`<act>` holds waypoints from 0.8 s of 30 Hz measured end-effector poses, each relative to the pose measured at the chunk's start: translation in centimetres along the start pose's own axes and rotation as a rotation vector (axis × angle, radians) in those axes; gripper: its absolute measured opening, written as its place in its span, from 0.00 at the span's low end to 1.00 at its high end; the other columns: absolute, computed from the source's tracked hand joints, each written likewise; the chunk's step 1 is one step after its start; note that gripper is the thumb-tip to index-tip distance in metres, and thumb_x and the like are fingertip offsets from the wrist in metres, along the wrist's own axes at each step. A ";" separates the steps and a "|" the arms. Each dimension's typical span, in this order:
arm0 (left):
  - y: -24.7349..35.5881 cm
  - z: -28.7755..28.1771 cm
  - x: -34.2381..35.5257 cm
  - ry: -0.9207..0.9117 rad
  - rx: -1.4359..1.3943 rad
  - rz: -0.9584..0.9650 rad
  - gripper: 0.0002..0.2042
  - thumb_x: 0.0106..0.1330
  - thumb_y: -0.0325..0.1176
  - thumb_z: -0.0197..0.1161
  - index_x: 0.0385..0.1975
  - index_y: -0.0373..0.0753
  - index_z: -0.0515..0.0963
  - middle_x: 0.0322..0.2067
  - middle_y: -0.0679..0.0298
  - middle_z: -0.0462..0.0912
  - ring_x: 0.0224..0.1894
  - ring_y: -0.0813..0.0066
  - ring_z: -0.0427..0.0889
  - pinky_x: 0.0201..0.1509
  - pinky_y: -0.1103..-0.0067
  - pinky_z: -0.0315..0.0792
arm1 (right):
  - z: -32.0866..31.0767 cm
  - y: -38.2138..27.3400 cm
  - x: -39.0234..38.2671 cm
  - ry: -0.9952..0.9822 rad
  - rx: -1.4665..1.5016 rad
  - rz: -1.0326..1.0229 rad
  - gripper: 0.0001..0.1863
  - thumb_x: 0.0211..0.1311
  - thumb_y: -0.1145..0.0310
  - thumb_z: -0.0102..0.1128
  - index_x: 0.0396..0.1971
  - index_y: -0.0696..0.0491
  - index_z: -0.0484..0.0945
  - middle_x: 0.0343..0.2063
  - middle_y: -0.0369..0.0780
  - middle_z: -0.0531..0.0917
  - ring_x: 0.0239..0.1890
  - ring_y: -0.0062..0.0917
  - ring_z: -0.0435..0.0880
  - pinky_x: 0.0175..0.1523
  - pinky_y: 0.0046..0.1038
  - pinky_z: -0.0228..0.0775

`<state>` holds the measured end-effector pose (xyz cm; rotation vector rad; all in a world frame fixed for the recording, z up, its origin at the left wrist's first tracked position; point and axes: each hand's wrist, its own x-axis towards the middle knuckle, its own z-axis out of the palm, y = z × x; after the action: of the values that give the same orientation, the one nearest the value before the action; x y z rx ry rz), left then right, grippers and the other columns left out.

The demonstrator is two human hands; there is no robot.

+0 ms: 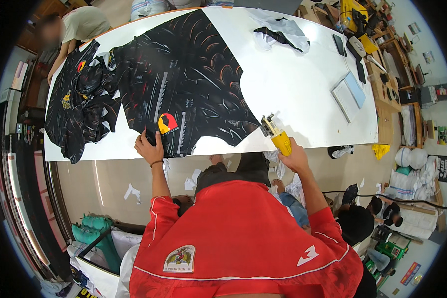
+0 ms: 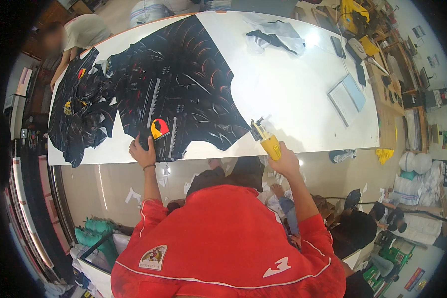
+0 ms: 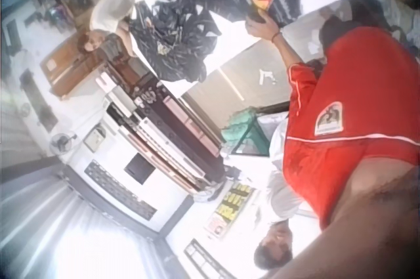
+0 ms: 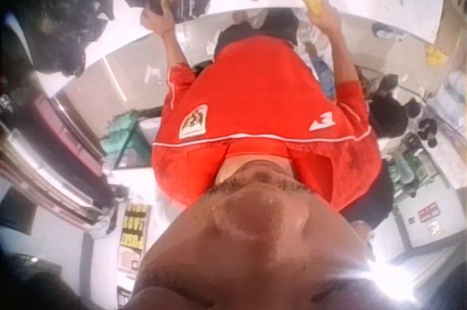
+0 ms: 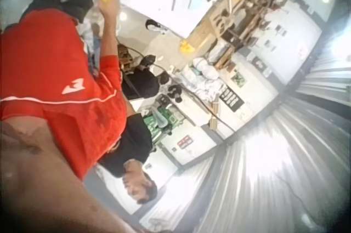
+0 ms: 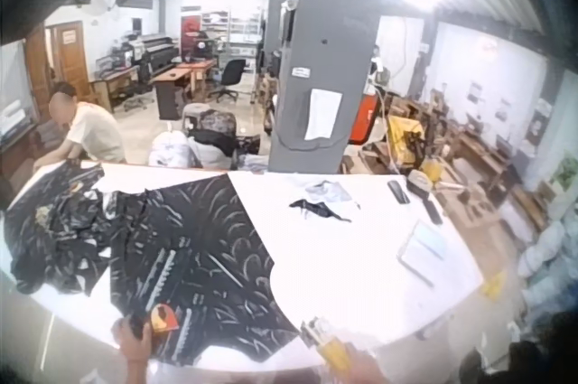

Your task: The person uses a yellow electric fabric cutter to cut patterned black fabric laid on a white table. They guide the cutter along the fabric edges, repositioning pieces as needed, and remove cut sections while continuing the cutting process.

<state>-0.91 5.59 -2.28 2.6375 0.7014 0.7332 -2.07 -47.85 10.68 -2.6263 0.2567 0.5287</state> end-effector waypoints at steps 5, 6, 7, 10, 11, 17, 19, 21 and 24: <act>0.4 0.1 -0.1 0.017 0.008 -0.020 0.27 0.68 0.53 0.70 0.60 0.40 0.80 0.58 0.52 0.76 0.62 0.50 0.71 0.66 0.56 0.67 | -0.4 -0.4 0.6 -0.023 -0.028 0.010 0.31 0.54 0.54 0.70 0.55 0.49 0.72 0.39 0.53 0.88 0.45 0.55 0.88 0.49 0.51 0.80; 0.4 0.0 -0.1 0.019 0.010 -0.020 0.27 0.68 0.53 0.70 0.60 0.40 0.80 0.58 0.52 0.76 0.62 0.50 0.71 0.66 0.56 0.67 | -0.5 -0.5 0.8 -0.026 -0.031 0.009 0.31 0.54 0.54 0.70 0.56 0.49 0.71 0.39 0.53 0.88 0.45 0.55 0.88 0.49 0.51 0.80; 0.4 0.0 -0.1 0.019 0.011 -0.019 0.27 0.68 0.52 0.70 0.59 0.40 0.80 0.58 0.52 0.76 0.62 0.50 0.71 0.67 0.56 0.67 | -0.6 -0.6 0.9 -0.029 -0.035 0.009 0.31 0.53 0.54 0.70 0.56 0.49 0.71 0.39 0.53 0.88 0.45 0.55 0.88 0.49 0.51 0.80; 0.6 -0.1 -0.1 0.018 0.004 -0.023 0.27 0.68 0.52 0.70 0.59 0.40 0.80 0.58 0.52 0.76 0.62 0.50 0.71 0.67 0.56 0.67 | -0.8 -0.9 1.2 -0.038 -0.032 0.005 0.32 0.53 0.54 0.70 0.56 0.49 0.71 0.39 0.53 0.88 0.45 0.55 0.88 0.49 0.51 0.80; 0.6 -0.1 -0.1 0.018 0.000 -0.025 0.27 0.68 0.52 0.70 0.59 0.40 0.80 0.58 0.52 0.76 0.62 0.50 0.71 0.67 0.56 0.67 | -0.8 -1.0 1.3 -0.042 -0.029 0.002 0.32 0.52 0.54 0.70 0.56 0.49 0.71 0.39 0.53 0.88 0.45 0.55 0.88 0.49 0.51 0.80; 0.8 0.0 0.0 0.039 0.007 -0.026 0.26 0.67 0.51 0.71 0.58 0.40 0.81 0.57 0.53 0.76 0.62 0.50 0.72 0.66 0.56 0.67 | -0.7 -2.2 2.3 -0.040 -0.031 0.004 0.32 0.52 0.54 0.70 0.55 0.50 0.72 0.38 0.54 0.88 0.45 0.55 0.88 0.49 0.51 0.80; 0.8 0.0 0.0 0.037 0.009 -0.039 0.26 0.67 0.51 0.71 0.57 0.40 0.81 0.57 0.54 0.76 0.61 0.51 0.72 0.66 0.56 0.67 | -0.7 -2.5 2.7 -0.038 -0.014 0.000 0.35 0.52 0.54 0.71 0.58 0.52 0.72 0.39 0.57 0.87 0.44 0.57 0.87 0.49 0.52 0.80; 0.9 0.0 0.0 0.044 0.009 -0.040 0.25 0.67 0.51 0.71 0.57 0.40 0.81 0.57 0.54 0.77 0.61 0.51 0.72 0.66 0.56 0.68 | -0.6 -2.9 3.1 -0.032 -0.019 -0.004 0.35 0.52 0.54 0.71 0.58 0.52 0.72 0.39 0.58 0.87 0.44 0.58 0.87 0.49 0.52 0.79; 0.7 0.0 0.0 0.062 0.010 -0.029 0.25 0.67 0.50 0.71 0.56 0.40 0.81 0.56 0.54 0.77 0.61 0.51 0.72 0.66 0.57 0.68 | -0.5 -3.9 3.7 -0.017 -0.043 -0.010 0.32 0.52 0.54 0.70 0.56 0.51 0.71 0.38 0.56 0.87 0.44 0.57 0.87 0.49 0.52 0.80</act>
<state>-0.68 4.99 -2.00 2.6180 0.7606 0.8079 2.50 -45.00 11.03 -2.6624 0.2294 0.5591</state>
